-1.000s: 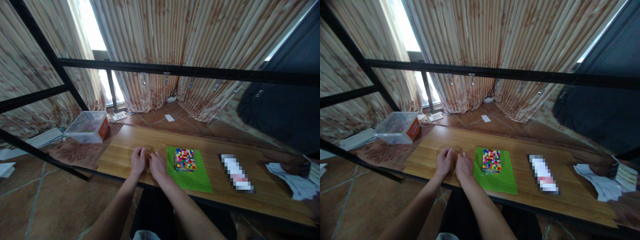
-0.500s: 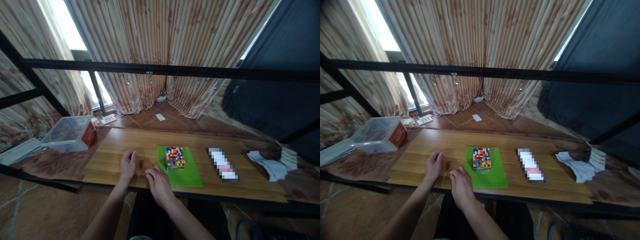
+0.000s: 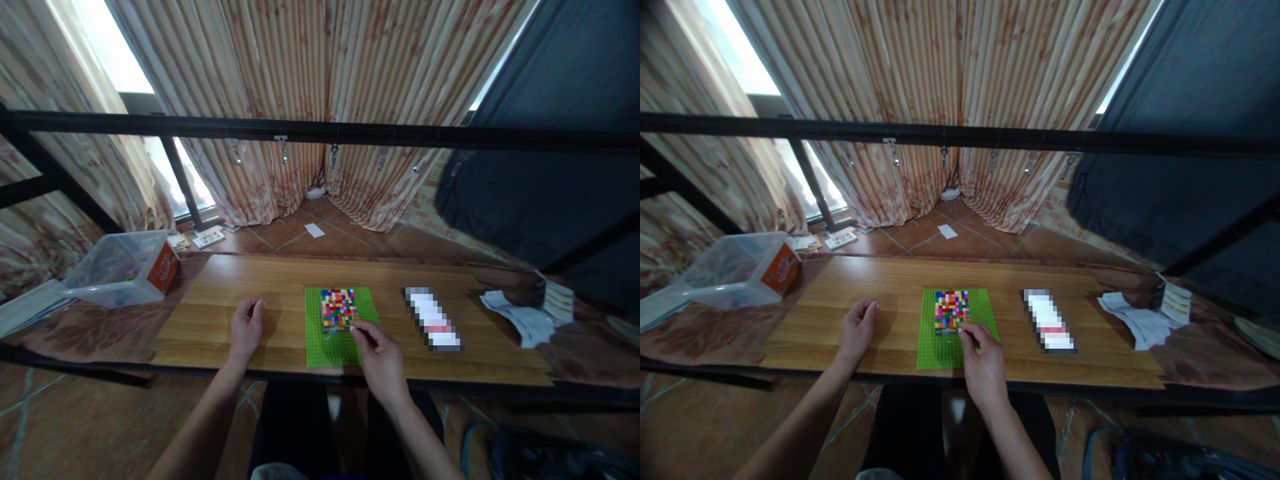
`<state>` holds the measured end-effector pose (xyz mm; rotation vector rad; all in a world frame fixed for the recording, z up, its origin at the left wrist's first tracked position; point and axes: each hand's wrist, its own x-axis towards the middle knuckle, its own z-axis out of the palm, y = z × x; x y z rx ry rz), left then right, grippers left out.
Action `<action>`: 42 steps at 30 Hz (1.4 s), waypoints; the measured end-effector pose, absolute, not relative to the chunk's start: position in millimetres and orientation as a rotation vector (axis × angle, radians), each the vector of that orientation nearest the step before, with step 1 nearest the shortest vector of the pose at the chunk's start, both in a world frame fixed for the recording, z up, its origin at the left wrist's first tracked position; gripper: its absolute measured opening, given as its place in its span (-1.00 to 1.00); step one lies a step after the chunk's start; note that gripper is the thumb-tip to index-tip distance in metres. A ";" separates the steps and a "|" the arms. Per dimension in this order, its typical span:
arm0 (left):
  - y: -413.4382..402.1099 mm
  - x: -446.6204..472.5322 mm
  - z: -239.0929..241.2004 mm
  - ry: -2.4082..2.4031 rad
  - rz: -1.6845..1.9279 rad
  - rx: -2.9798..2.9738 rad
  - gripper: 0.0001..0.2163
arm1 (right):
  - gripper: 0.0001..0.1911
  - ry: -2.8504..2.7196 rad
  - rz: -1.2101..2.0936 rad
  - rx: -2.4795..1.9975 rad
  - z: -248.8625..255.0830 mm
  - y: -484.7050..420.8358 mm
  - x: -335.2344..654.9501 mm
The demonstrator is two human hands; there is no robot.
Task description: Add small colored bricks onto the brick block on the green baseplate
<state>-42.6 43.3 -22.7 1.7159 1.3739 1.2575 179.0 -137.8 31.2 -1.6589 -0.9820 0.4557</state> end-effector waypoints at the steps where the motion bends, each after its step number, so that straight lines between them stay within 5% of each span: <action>1: 43.1 -42.3 -22.0 1.378 1.258 1.718 -0.79 | -0.73 -0.947 0.440 -1.668 31.4 -135.4 184.5; 42: 43.2 -40.9 -24.2 1.367 1.262 1.729 -0.79 | -0.65 -1.047 0.199 -1.907 26.7 -70.4 214.5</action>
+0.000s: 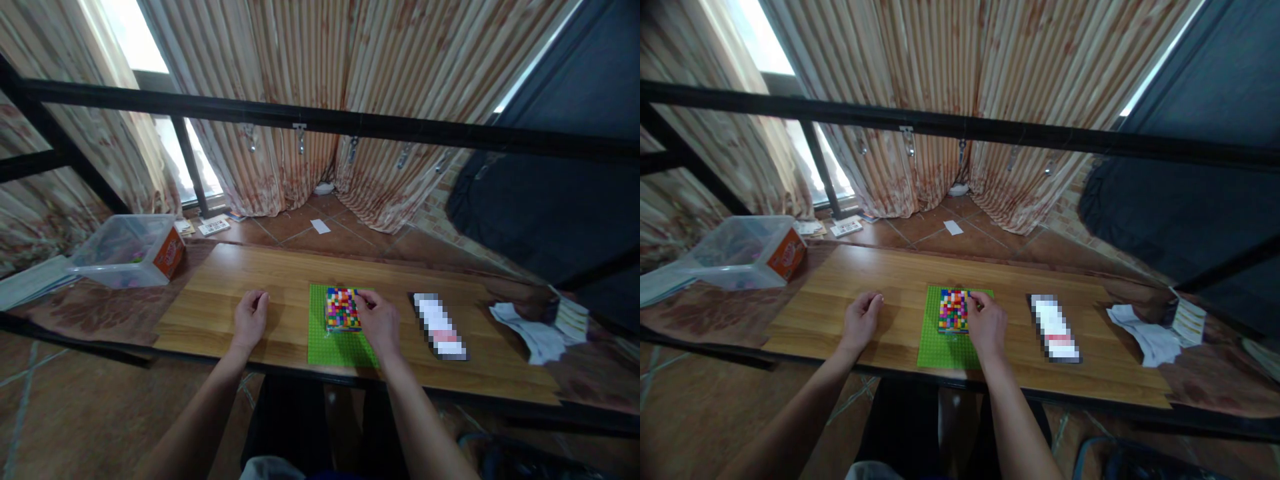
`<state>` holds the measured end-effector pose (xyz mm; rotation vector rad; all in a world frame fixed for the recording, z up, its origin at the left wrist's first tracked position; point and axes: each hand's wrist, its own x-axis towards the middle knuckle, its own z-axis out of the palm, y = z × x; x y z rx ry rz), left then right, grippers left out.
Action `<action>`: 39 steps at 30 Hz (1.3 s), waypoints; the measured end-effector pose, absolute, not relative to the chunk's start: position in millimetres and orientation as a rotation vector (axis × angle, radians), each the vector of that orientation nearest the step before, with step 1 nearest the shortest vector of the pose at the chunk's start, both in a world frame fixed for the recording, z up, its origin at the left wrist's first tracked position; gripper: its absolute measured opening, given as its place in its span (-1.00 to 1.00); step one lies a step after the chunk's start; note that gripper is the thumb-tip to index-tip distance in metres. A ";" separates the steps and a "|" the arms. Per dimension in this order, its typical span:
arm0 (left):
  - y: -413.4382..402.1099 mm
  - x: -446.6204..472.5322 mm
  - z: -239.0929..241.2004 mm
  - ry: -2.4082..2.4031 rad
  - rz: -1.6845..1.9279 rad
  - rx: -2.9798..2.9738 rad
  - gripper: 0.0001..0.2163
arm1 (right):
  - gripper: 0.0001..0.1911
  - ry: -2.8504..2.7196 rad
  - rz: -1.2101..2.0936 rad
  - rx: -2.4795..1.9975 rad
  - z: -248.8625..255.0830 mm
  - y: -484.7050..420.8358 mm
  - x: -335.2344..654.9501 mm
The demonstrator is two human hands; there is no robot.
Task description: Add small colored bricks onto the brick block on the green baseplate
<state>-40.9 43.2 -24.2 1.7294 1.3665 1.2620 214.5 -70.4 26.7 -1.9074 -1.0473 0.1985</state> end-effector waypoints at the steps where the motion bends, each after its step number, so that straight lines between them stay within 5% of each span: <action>1: 42.8 -40.7 -24.0 1.367 1.263 1.726 -0.79 | -0.65 -1.047 0.202 -1.893 27.0 -72.3 215.9; 14: 41.5 -39.3 -20.4 1.369 1.255 1.739 -0.78 | -0.50 -0.881 0.280 -1.815 15.7 -57.6 225.4; 32: 40.2 -37.9 -20.6 1.324 1.192 1.890 -0.76 | -0.58 -0.709 0.510 -1.599 -3.9 -46.7 222.6; 39: 20.2 -31.0 -1.5 1.305 1.128 1.776 -0.73 | -0.52 -0.811 0.332 -1.604 20.5 -83.3 219.1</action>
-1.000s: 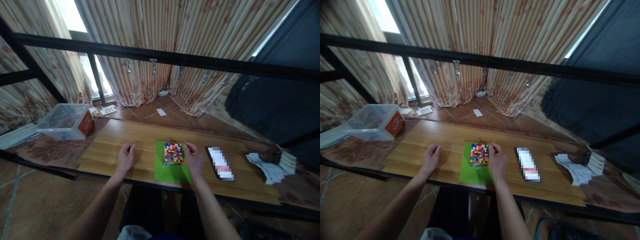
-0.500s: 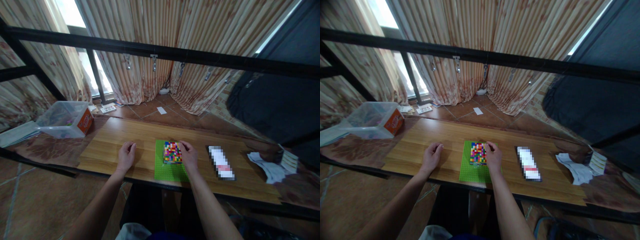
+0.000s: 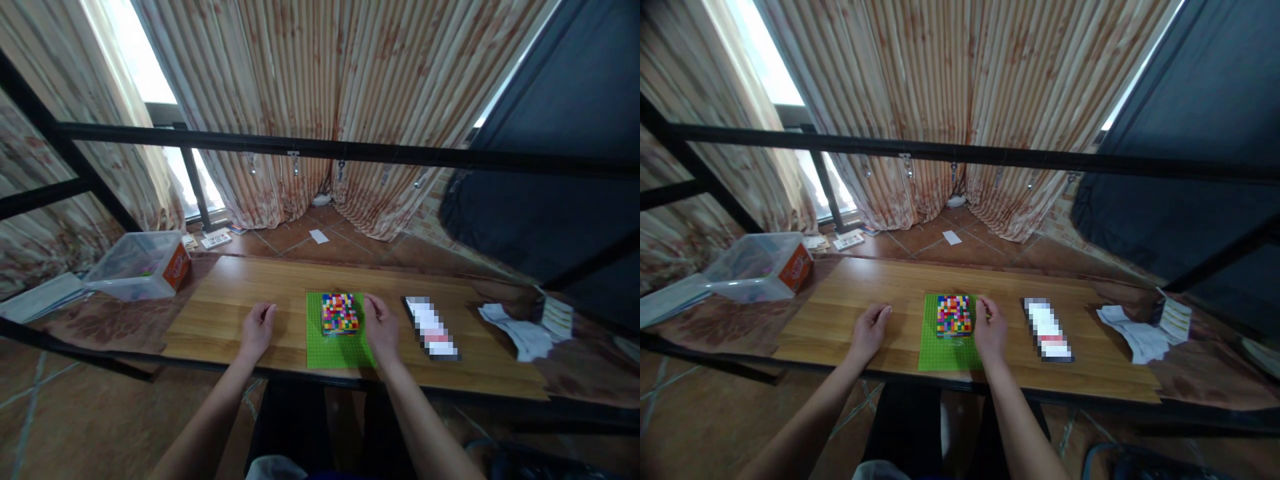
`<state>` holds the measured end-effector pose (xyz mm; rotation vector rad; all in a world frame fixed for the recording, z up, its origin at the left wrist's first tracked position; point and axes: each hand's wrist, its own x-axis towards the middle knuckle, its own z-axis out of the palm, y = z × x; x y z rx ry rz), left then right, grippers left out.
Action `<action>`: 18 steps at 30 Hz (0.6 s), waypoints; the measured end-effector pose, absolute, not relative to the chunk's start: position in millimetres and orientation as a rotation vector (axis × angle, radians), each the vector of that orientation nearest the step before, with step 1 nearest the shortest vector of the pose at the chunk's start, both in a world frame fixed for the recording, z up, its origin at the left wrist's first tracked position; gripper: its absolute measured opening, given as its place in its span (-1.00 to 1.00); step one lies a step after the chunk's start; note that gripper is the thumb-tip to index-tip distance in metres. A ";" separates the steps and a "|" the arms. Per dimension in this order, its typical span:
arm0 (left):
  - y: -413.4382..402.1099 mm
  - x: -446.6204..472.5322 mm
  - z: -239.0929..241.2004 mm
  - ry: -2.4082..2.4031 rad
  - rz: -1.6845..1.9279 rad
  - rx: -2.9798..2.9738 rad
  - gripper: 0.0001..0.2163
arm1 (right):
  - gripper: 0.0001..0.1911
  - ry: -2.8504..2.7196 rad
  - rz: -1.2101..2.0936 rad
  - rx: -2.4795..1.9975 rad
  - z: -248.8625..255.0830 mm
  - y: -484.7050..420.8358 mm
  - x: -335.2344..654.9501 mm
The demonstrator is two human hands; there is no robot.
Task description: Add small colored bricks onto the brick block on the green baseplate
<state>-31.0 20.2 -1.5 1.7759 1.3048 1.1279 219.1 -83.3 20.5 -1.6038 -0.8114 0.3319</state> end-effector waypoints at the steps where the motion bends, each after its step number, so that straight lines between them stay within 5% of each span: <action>1: 9.8 -27.0 3.4 1.274 1.088 1.728 -0.71 | -0.54 -0.860 0.317 -1.618 26.0 -92.8 214.9; 9: -89.2 14.7 34.5 0.709 0.640 1.265 -0.63 | -0.68 -1.387 0.731 -1.406 58.4 -156.7 159.5; 18: -110.6 17.6 51.6 0.623 0.550 0.933 -0.68 | -0.71 -1.327 0.933 -1.287 60.3 -178.8 162.8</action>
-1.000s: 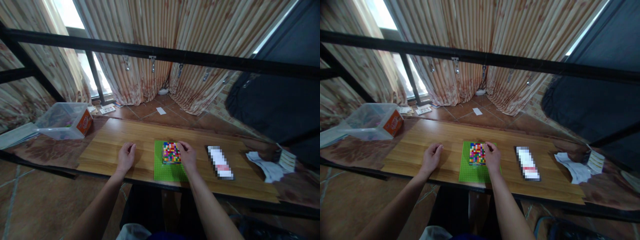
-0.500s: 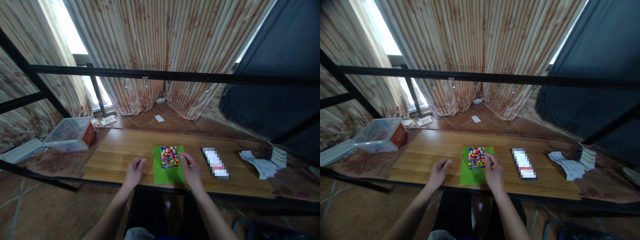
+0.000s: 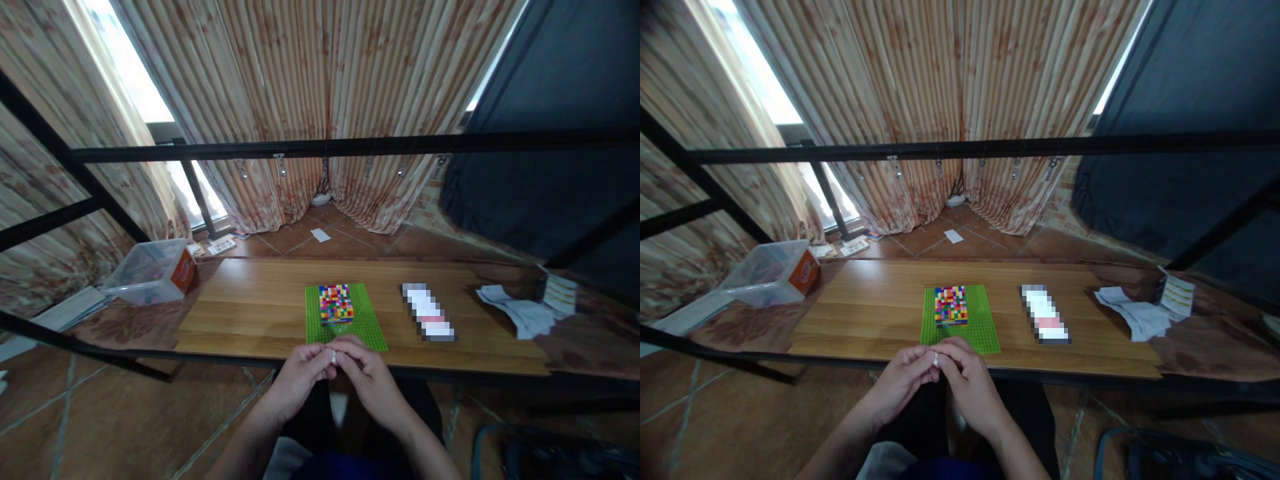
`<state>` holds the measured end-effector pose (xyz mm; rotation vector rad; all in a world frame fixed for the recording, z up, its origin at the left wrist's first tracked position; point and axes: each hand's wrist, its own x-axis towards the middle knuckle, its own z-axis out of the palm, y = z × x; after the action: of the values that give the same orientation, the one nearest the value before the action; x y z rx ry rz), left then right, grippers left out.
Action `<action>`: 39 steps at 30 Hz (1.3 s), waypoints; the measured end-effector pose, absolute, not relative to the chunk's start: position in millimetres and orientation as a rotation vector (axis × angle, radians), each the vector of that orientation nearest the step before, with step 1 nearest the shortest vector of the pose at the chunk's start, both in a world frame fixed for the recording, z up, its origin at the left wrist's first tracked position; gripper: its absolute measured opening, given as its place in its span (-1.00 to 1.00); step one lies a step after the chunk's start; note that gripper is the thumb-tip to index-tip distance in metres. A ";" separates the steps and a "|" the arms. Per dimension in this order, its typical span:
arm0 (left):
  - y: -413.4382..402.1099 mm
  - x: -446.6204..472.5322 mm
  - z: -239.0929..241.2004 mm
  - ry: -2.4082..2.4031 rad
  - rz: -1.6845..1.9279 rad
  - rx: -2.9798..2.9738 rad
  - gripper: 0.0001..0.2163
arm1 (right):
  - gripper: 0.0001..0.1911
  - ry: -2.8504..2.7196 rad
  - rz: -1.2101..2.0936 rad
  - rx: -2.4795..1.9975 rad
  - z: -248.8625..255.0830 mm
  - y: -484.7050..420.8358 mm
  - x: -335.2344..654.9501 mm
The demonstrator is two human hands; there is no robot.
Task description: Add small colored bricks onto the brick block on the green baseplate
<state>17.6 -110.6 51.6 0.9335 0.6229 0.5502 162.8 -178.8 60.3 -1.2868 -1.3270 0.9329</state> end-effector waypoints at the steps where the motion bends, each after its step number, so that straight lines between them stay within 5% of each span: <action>1: -112.4 18.8 53.1 0.620 0.540 0.929 -0.68 | -0.73 -1.302 0.946 -1.274 60.7 -181.0 163.9; 13: -119.9 27.2 42.9 0.827 0.577 0.852 -0.63 | -0.67 -0.649 0.729 -1.343 40.0 -151.4 208.5; 29: -83.0 -0.9 12.9 1.047 0.739 1.011 -0.65 | -0.68 -1.029 0.565 -1.734 22.8 -69.8 247.1; 39: -70.8 -4.7 4.2 1.054 0.694 1.059 -0.70 | -0.74 -1.015 0.818 -1.785 43.9 -62.1 262.0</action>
<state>-4.7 -70.8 4.2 1.0588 1.0544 0.6939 262.0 -62.1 43.9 -1.7852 -1.0147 0.8176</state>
